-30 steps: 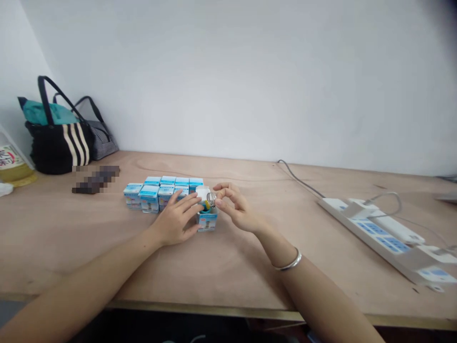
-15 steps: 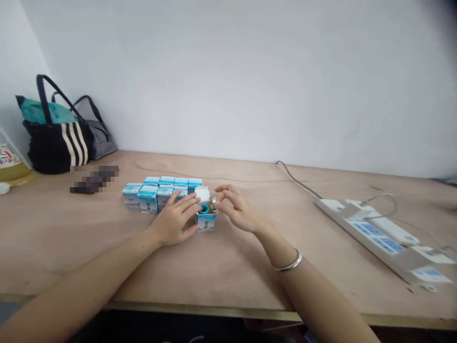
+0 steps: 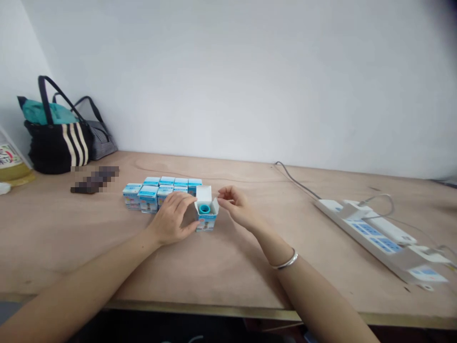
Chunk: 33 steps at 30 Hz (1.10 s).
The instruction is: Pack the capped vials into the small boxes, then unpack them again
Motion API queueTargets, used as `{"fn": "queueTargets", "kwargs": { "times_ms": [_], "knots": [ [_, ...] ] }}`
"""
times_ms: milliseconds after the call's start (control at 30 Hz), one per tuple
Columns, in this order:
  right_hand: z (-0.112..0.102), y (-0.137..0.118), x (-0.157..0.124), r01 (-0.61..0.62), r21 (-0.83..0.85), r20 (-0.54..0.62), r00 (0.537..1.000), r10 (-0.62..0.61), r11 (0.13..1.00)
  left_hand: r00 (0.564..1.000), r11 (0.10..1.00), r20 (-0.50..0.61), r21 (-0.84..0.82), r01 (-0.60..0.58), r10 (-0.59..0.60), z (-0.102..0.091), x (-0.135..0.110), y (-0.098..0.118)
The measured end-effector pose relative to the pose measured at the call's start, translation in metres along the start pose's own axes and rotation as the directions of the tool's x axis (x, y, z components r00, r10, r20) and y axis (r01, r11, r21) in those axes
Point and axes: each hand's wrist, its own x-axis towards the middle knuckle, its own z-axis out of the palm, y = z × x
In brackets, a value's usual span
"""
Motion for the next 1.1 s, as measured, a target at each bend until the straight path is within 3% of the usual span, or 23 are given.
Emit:
{"fn": "queueTargets", "kwargs": {
  "times_ms": [133,233,333,467,600,833,1000,1100],
  "knots": [
    [0.004,0.002,-0.003,-0.057,0.016,0.097,0.994,0.055,0.998,0.997,0.998,0.054,0.006,-0.060,0.060,0.001,0.001,0.001],
    [0.007,0.001,-0.005,-0.035,0.040,0.195,0.980,0.027,0.999,0.988,0.992,0.092,0.014,-0.128,0.126,0.003,0.001,0.003],
    [0.007,-0.002,-0.005,0.073,0.050,0.231,0.969,-0.083,0.996,0.991,0.991,0.030,0.046,-0.129,0.128,0.004,0.000,0.002],
    [0.007,-0.008,-0.006,0.251,-0.042,0.169,0.956,-0.241,0.967,0.993,0.994,-0.063,0.052,-0.100,0.103,0.005,0.000,0.001],
    [0.007,-0.014,-0.008,0.353,-0.078,0.153,0.929,-0.338,0.932,0.993,0.995,-0.055,0.028,-0.100,0.102,0.007,-0.001,0.001],
    [0.005,-0.015,-0.011,0.405,-0.149,0.184,0.908,-0.377,0.902,0.998,0.996,0.033,-0.076,-0.053,0.056,0.011,-0.004,0.000],
    [0.000,-0.015,-0.010,0.475,-0.168,0.326,0.854,-0.406,0.864,0.995,0.994,0.029,-0.050,-0.093,0.095,0.011,-0.003,0.000],
    [0.002,-0.010,-0.012,0.420,-0.171,0.395,0.858,-0.328,0.891,0.992,0.993,0.037,-0.023,-0.117,0.118,0.007,-0.001,0.002]
  ]
}}
